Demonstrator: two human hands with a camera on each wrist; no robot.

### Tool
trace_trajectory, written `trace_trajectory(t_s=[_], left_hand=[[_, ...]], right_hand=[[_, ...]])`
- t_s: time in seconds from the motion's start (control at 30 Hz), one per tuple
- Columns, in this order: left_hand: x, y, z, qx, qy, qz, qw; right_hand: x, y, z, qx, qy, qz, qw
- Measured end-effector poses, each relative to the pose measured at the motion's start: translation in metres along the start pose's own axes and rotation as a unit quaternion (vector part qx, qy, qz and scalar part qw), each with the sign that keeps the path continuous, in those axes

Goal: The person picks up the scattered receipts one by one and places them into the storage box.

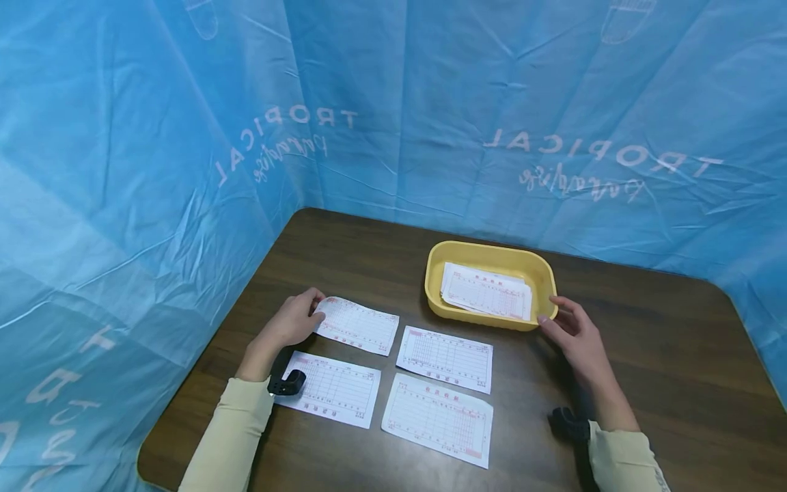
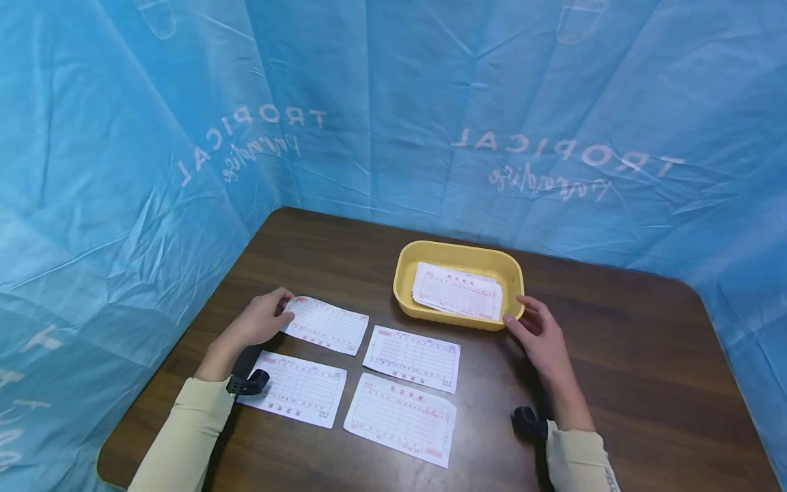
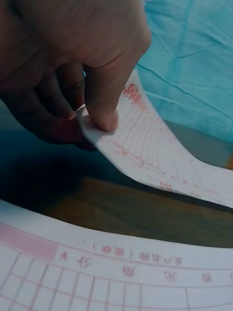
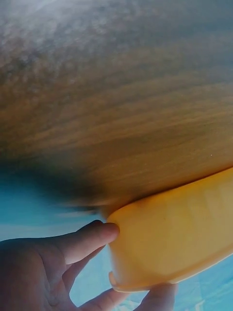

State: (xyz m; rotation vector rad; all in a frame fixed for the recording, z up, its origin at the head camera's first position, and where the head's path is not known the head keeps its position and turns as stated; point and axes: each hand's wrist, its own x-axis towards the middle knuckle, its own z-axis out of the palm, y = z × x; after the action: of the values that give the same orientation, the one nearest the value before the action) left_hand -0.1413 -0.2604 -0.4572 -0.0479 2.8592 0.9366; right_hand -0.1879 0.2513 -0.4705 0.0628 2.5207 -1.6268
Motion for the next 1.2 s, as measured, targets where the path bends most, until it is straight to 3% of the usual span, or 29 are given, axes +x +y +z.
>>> trace_trajectory(t_s=[0.2, 0.6, 0.87, 1.2], left_hand=[[-0.002, -0.001, -0.006, -0.042, 0.008, 0.038, 0.9984], [-0.007, 0.005, -0.015, -0.123, 0.008, 0.049, 0.9911], [0.002, 0.023, -0.015, -0.177, -0.004, 0.069, 0.9818], [0.009, 0.045, -0.009, -0.221, -0.026, 0.070, 0.9724]], right_hand=[[0.000, 0.000, 0.002, 0.015, -0.006, -0.004, 0.9999], [0.002, 0.002, 0.005, 0.060, -0.014, -0.015, 0.9980], [0.002, 0.003, 0.001, 0.060, -0.004, -0.012, 0.9981], [0.001, 0.004, 0.001, 0.045, -0.003, -0.018, 0.9988]])
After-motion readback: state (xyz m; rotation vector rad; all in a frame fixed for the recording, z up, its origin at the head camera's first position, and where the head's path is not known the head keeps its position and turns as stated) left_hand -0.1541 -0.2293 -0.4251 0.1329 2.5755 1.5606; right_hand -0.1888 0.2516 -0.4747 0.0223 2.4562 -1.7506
